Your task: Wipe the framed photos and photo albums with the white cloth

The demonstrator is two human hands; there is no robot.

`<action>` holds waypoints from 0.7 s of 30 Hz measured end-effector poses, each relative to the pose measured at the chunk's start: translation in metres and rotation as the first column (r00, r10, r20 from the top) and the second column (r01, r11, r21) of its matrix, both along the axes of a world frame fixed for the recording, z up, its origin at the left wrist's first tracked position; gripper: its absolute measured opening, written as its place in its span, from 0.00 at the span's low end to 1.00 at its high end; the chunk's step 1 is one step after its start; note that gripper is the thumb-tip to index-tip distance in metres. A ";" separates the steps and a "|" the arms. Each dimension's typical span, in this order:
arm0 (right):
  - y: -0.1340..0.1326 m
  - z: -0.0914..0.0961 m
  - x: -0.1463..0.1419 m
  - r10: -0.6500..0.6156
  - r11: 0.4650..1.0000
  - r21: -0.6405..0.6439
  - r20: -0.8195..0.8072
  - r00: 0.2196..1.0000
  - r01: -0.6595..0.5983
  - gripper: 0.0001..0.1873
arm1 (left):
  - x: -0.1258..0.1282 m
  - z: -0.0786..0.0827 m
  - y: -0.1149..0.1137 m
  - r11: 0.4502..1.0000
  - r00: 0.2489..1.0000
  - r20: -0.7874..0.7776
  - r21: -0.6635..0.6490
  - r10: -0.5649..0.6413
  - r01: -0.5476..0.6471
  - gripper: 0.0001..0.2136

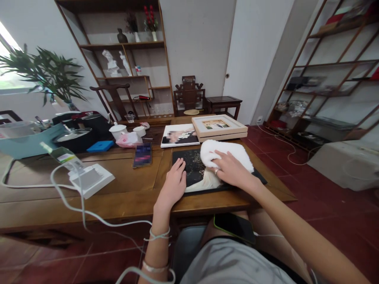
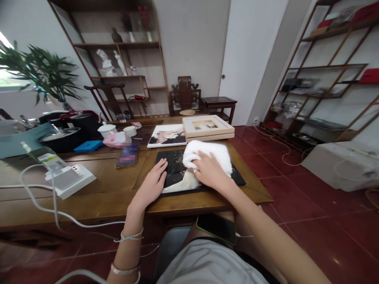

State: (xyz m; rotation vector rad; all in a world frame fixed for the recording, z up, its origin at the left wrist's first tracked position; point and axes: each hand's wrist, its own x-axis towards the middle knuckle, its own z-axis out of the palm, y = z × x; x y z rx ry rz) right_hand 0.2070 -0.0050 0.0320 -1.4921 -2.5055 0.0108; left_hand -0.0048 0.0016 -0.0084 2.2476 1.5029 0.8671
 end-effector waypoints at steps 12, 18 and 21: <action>-0.029 -0.002 -0.018 0.101 0.995 -0.018 0.003 0.995 -0.101 0.17 | 0.003 0.006 -0.005 0.999 0.993 0.118 -0.034 0.023 -0.019 0.24; -0.061 0.011 -0.008 0.366 0.913 -0.155 -0.095 0.926 -0.376 0.19 | 0.002 0.011 -0.011 0.998 0.980 0.197 -0.067 0.006 0.008 0.27; -0.066 0.020 0.009 0.390 0.868 -0.267 -0.157 0.907 -0.419 0.18 | 0.002 0.010 -0.010 0.998 0.985 0.174 -0.068 0.009 0.003 0.26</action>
